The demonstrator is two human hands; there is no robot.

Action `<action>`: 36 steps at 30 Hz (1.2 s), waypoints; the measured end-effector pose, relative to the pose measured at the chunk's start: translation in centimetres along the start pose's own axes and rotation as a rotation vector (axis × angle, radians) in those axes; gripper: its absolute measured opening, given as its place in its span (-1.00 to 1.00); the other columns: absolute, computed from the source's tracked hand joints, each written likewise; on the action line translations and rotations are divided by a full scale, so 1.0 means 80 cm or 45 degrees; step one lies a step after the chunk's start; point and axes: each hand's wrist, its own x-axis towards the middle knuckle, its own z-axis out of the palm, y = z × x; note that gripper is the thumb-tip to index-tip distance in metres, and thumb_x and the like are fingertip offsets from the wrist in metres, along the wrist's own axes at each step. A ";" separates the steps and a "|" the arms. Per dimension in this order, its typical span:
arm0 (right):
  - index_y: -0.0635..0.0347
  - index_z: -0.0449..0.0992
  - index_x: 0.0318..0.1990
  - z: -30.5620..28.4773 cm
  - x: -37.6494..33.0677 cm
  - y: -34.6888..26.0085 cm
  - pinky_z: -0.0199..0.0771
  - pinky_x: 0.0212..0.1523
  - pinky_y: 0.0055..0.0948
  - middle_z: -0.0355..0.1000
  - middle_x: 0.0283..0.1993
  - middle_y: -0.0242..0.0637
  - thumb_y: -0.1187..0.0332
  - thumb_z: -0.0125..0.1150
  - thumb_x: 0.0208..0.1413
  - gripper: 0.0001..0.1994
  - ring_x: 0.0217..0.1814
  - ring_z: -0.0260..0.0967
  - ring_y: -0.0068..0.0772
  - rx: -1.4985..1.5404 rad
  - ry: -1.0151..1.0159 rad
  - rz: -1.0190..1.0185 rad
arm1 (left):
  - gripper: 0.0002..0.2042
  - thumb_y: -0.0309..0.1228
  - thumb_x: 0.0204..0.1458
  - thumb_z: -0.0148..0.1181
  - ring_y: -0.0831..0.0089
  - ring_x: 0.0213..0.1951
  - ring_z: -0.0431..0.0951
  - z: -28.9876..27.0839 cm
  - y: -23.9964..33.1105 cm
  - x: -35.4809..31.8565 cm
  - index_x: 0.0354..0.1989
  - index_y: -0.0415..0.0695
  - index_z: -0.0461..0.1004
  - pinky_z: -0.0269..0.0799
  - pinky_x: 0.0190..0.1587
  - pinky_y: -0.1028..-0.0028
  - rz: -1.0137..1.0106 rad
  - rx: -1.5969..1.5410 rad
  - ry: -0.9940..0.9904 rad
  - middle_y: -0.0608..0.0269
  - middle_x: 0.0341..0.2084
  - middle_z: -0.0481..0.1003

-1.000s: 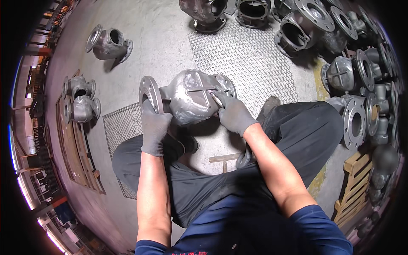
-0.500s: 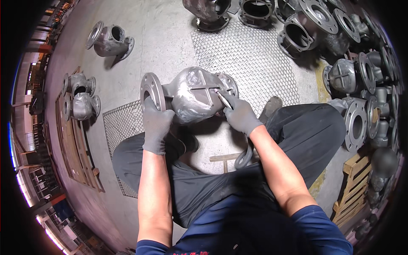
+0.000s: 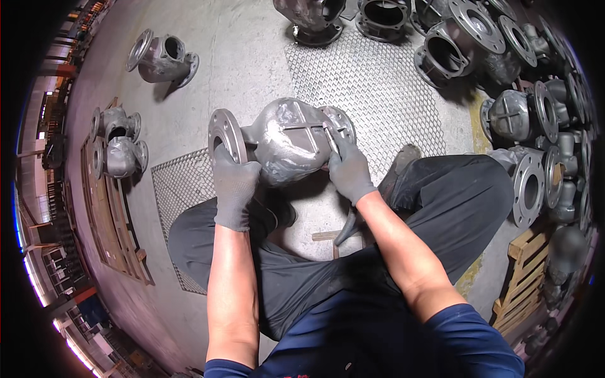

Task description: Inspecting and grinding the interior and exterior surfaces of metal valve components using a hand-held rotary tool.

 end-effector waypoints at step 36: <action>0.13 0.49 0.36 -0.071 0.006 -0.056 0.48 0.35 -0.13 0.52 0.29 0.10 0.45 0.21 0.29 -0.53 0.32 0.50 0.13 -0.083 -0.316 -0.356 | -0.61 -0.51 -0.15 0.28 -0.04 -0.24 0.63 0.011 0.032 -0.015 -0.08 -0.36 0.49 0.54 -0.10 0.10 -0.028 0.072 0.030 -0.13 -0.30 0.60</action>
